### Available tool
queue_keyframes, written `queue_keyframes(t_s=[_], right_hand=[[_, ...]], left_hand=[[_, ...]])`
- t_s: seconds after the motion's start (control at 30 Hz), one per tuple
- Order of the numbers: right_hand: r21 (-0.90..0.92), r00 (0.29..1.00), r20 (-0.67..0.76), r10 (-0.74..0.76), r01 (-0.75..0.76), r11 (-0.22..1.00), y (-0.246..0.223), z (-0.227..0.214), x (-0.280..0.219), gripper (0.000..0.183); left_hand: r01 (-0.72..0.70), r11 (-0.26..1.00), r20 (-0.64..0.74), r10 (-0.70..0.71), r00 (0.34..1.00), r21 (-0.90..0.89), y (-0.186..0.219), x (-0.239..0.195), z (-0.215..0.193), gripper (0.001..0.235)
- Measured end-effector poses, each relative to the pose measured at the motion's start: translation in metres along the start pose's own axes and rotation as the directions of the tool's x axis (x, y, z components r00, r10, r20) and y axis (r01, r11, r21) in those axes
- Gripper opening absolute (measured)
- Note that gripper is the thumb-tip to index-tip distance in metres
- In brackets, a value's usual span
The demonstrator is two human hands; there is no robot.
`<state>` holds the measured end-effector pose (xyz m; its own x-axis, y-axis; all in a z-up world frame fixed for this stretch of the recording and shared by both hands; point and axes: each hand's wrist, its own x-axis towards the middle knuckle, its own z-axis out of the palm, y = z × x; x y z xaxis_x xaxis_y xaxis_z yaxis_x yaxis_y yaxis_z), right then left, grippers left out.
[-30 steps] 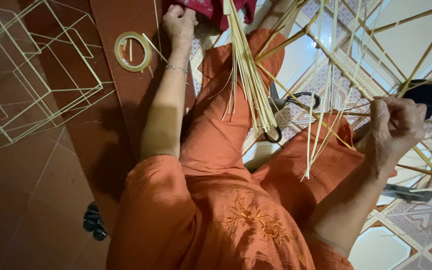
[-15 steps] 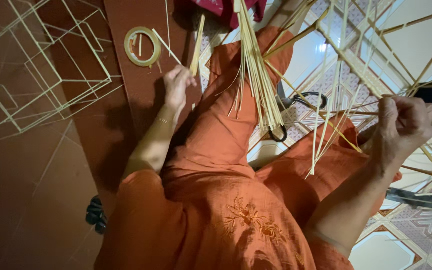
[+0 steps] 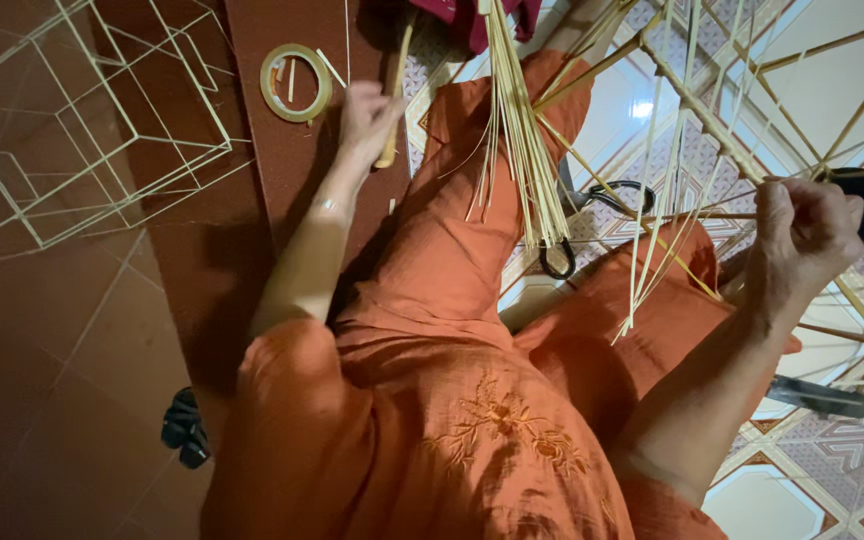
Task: The person sits on the floor and weaves thin bamboo strips into a rectangular frame structure. They repeatedly insert strips through the frame, adjust their position, and secure them by hand.
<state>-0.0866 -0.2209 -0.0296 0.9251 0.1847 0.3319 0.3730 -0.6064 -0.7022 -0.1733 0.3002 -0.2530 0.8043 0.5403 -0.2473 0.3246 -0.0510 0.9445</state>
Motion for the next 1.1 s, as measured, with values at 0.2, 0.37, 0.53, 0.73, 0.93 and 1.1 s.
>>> queue_keyframes(t_s=[0.2,0.37,0.53,0.73,0.93,1.1], right_hand=[[0.064,0.995,-0.04,0.086,-0.084,0.994,-0.018,0.002,0.004,0.01],[-0.023,0.996,0.017,-0.093,0.093,0.995,-0.004,0.0,0.0,0.007],[-0.027,0.999,0.013,-0.039,0.04,0.999,0.005,-0.001,-0.003,0.007],[-0.002,1.0,-0.01,0.021,-0.021,1.0,-0.02,0.001,0.004,0.007],[0.085,0.999,-0.001,0.036,-0.036,0.996,-0.008,0.002,0.0,0.005],[-0.022,0.999,0.008,-0.033,0.033,0.999,0.011,-0.002,-0.006,0.003]], left_hand=[[0.258,0.963,-0.004,-0.258,0.966,0.079,0.015,0.062,0.039,0.036],[0.1,0.875,-0.3,0.053,0.953,0.473,-0.002,0.086,0.026,0.028],[-0.354,0.557,-0.222,0.718,0.66,0.751,-0.002,0.09,0.041,0.015],[-0.233,0.804,-0.122,0.352,0.928,0.547,0.007,0.11,0.063,0.02],[-0.206,0.801,-0.178,0.361,0.916,0.562,0.004,0.136,0.079,0.016],[0.187,0.878,0.024,-0.22,0.975,0.44,-0.011,0.084,0.05,0.017]])
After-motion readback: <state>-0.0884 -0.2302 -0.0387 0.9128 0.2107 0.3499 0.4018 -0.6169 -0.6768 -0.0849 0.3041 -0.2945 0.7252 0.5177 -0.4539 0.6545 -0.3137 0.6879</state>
